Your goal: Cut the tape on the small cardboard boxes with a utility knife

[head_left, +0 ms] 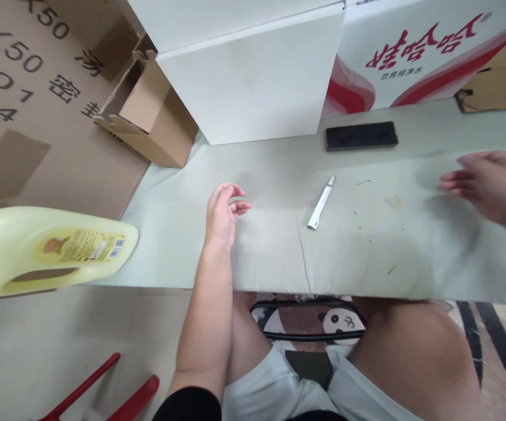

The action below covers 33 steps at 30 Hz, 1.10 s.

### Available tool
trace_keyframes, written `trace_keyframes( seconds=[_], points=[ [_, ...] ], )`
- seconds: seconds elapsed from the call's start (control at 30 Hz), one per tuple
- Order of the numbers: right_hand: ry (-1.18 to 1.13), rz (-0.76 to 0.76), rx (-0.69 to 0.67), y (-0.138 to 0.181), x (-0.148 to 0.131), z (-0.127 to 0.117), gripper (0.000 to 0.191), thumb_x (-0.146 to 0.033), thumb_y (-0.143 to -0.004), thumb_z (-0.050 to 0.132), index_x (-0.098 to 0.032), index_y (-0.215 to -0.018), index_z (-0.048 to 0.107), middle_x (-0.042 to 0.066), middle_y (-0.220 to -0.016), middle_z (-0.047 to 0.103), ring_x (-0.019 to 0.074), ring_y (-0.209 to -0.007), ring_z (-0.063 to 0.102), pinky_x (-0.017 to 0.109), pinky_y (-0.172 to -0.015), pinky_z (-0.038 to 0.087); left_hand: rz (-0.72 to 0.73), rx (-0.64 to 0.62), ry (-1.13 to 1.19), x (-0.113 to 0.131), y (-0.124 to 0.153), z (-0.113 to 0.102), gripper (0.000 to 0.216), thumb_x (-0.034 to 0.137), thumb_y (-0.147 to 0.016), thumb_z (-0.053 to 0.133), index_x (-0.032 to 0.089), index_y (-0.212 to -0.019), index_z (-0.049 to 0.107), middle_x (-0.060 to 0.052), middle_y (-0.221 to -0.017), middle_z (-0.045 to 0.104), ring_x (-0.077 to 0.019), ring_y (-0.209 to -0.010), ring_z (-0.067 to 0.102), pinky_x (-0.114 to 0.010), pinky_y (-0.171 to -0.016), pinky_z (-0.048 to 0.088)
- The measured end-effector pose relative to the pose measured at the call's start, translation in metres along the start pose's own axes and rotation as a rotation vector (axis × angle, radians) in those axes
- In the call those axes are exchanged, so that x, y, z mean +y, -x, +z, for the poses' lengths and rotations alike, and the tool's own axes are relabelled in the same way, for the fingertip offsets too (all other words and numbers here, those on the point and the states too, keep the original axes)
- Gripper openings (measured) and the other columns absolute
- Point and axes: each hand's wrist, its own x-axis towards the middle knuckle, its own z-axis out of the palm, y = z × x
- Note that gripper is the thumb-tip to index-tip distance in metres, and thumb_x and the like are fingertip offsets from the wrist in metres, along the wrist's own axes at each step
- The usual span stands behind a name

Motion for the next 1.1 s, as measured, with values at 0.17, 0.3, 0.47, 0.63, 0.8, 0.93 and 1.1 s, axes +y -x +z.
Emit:
trace_keyframes(
  seconds=[0.17, 0.3, 0.47, 0.63, 0.8, 0.93, 1.1],
  points=[
    [0.033, -0.004, -0.325, 0.083, -0.010, 0.056, 0.006, -0.022, -0.084, 0.068, -0.022, -0.088, 0.065, 0.006, -0.066, 0.067, 0.0184, -0.053, 0.063, 0.035, -0.053, 0.046, -0.016, 0.001, 0.000, -0.001, 0.004, 0.002, 0.024, 0.043, -0.075, 0.068, 0.022, -0.082, 0.059, 0.000, -0.084, 0.065, -0.0095, -0.055, 0.063, -0.022, -0.056, 0.049],
    [0.079, -0.235, -0.517, 0.146, -0.004, 0.112, 0.015, -0.035, -0.092, 0.054, -0.023, -0.097, 0.061, 0.007, -0.082, 0.072, 0.0225, -0.075, 0.070, 0.040, -0.069, 0.056, -0.015, 0.013, -0.011, -0.001, 0.004, 0.004, 0.026, 0.044, -0.073, 0.069, 0.022, -0.081, 0.058, 0.000, -0.083, 0.065, -0.0093, -0.055, 0.063, -0.021, -0.055, 0.048],
    [0.232, -0.583, -0.702, 0.184, 0.023, 0.162, 0.018, -0.025, -0.088, 0.053, -0.021, -0.102, 0.064, 0.015, -0.107, 0.073, 0.0305, -0.103, 0.067, 0.050, -0.094, 0.053, 0.001, 0.007, -0.066, -0.004, 0.002, -0.001, 0.030, 0.048, -0.073, 0.069, 0.022, -0.084, 0.057, 0.000, -0.085, 0.065, -0.0092, -0.056, 0.065, -0.021, -0.056, 0.049],
    [0.395, -0.787, -0.719, 0.187, 0.034, 0.169, 0.019, -0.022, -0.093, 0.051, -0.019, -0.103, 0.067, 0.016, -0.107, 0.071, 0.0326, -0.104, 0.062, 0.050, -0.095, 0.048, 0.022, 0.095, -0.160, -0.010, -0.007, -0.015, 0.030, 0.047, -0.074, 0.069, 0.022, -0.083, 0.056, 0.001, -0.083, 0.065, -0.0109, -0.058, 0.066, -0.022, -0.056, 0.048],
    [0.490, -0.879, -0.695, 0.189, 0.035, 0.169, 0.019, -0.022, -0.096, 0.051, -0.019, -0.103, 0.068, 0.015, -0.108, 0.072, 0.0319, -0.105, 0.062, 0.047, -0.095, 0.047, 0.133, 0.272, -0.298, 0.007, -0.050, -0.028, 0.008, 0.025, -0.082, 0.064, 0.021, -0.081, 0.057, 0.001, -0.080, 0.061, -0.0137, -0.079, 0.064, -0.024, -0.066, 0.047],
    [0.513, -0.912, -0.675, 0.189, 0.037, 0.170, 0.019, -0.022, -0.097, 0.050, -0.021, -0.104, 0.068, 0.013, -0.109, 0.072, 0.0305, -0.105, 0.062, 0.046, -0.095, 0.048, 0.280, 0.421, -0.476, 0.053, -0.100, -0.048, 0.023, 0.009, -0.082, 0.070, 0.024, -0.095, 0.058, 0.005, -0.080, 0.054, -0.0166, -0.099, 0.060, -0.029, -0.094, 0.046],
    [0.521, -0.927, -0.654, 0.188, 0.037, 0.172, 0.019, -0.021, -0.096, 0.050, -0.019, -0.103, 0.069, 0.013, -0.105, 0.072, 0.0303, -0.102, 0.062, 0.045, -0.092, 0.048, 0.320, 0.468, -0.654, 0.107, -0.133, -0.080, 0.046, 0.004, -0.070, 0.085, 0.024, -0.100, 0.055, 0.003, -0.091, 0.048, -0.0288, -0.142, 0.039, -0.044, -0.130, 0.010]
  ],
)
